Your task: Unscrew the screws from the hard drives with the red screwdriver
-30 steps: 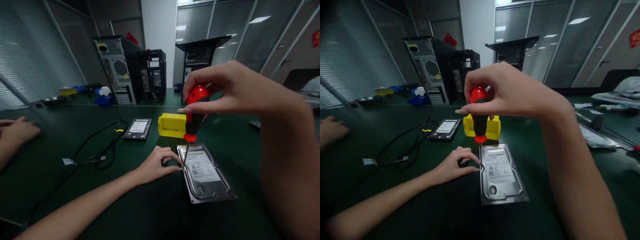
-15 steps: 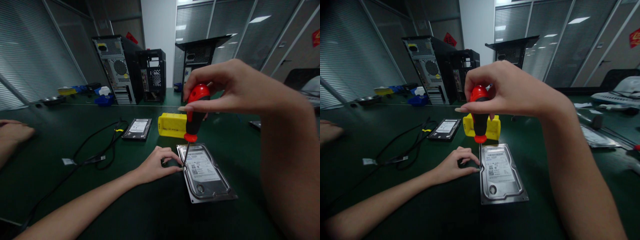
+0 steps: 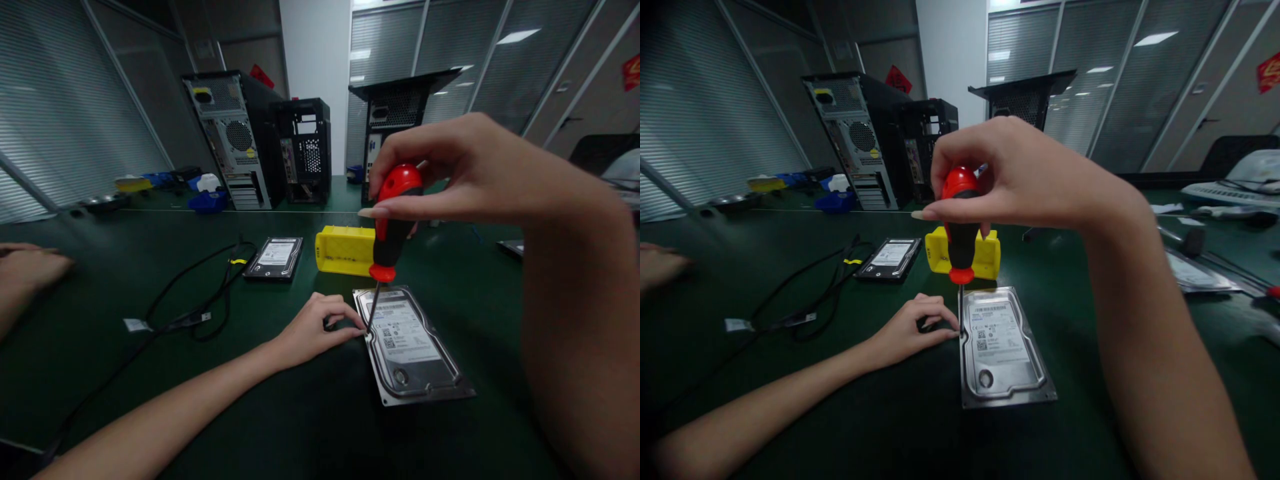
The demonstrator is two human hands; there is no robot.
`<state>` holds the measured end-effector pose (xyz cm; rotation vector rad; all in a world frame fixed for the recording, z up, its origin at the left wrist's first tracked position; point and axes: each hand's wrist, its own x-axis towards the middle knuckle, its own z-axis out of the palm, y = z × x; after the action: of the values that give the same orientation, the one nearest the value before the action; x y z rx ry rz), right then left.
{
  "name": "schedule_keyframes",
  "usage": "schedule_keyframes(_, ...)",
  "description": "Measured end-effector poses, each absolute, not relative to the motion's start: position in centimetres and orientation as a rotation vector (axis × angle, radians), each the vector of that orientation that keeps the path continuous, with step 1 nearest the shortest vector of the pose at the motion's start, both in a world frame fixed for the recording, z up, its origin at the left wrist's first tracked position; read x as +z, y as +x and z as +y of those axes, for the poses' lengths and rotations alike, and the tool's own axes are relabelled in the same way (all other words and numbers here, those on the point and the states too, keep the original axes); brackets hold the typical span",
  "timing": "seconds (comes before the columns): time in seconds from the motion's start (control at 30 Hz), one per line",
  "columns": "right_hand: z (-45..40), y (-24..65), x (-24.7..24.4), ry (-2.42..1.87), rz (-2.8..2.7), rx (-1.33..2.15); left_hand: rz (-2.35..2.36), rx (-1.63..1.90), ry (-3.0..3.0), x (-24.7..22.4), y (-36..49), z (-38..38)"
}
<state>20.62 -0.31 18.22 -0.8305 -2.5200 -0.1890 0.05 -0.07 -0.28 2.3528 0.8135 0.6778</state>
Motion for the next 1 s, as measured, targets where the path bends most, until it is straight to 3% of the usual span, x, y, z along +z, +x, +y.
schedule_keyframes(0.3,-0.2,21.0,18.1,-0.825,-2.501,-0.218,0.909,0.688,2.388,0.8,-0.9,0.8)
schedule_keyframes(0.53,-0.3,20.8,18.1,-0.864,-2.505,-0.222,1.002,0.505,2.499,1.0,-2.7,2.6)
schedule_keyframes(1.0,-0.3,20.8,18.2,-0.893,-2.504,-0.199,1.03,0.663,2.78,-0.9,-1.5,1.7)
